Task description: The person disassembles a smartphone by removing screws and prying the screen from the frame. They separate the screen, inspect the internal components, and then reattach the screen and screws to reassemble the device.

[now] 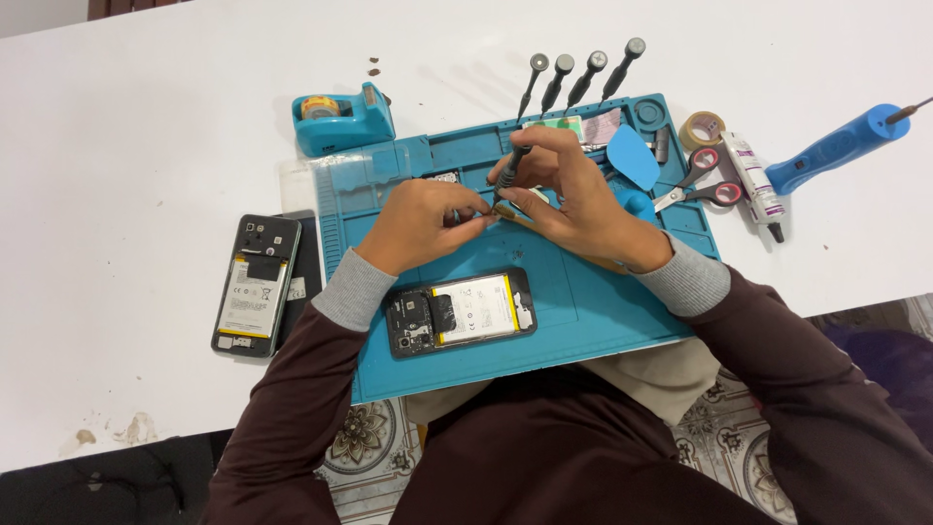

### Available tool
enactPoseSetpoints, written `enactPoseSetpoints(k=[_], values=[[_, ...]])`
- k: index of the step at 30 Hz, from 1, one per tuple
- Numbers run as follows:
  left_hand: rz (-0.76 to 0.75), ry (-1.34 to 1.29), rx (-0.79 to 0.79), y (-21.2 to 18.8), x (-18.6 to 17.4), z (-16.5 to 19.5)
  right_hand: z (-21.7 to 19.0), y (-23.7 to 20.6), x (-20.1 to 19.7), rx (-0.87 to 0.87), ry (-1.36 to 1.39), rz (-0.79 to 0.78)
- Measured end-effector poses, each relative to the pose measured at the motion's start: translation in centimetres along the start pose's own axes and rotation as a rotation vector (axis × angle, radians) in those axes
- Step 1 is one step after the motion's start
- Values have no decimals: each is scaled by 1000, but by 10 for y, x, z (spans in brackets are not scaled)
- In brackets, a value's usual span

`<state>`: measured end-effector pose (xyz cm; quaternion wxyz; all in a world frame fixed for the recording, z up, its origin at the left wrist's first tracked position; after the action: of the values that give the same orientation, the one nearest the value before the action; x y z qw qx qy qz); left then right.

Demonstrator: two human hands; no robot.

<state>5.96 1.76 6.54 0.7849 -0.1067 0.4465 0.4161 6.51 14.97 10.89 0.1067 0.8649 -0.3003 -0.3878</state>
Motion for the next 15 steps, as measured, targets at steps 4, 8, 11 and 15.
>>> enactPoseSetpoints(k=[4, 8, 11, 15], values=[[1, 3, 13, 0, 1, 1, -3, -1, 0, -9, -7, -16], [4, 7, 36, 2, 2, 3, -2, -4, 0, -4, -8, -23], [9, -6, 45, 4, 0, 3, 1, -4, 0, -13, -11, -14], [23, -49, 51, 1, 1, 7, -4, -6, 2, -50, -51, -15]])
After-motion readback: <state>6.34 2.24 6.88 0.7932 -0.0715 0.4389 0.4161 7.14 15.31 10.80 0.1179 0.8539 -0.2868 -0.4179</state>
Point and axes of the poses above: each hand's wrist, its own y-axis towards the middle knuckle, its own x-axis out of the palm, z = x × y, the point moved 10 cm from there along y, towards the middle knuckle, and after that the axes turned 14 degrees about -z, right-handed, at the moved point
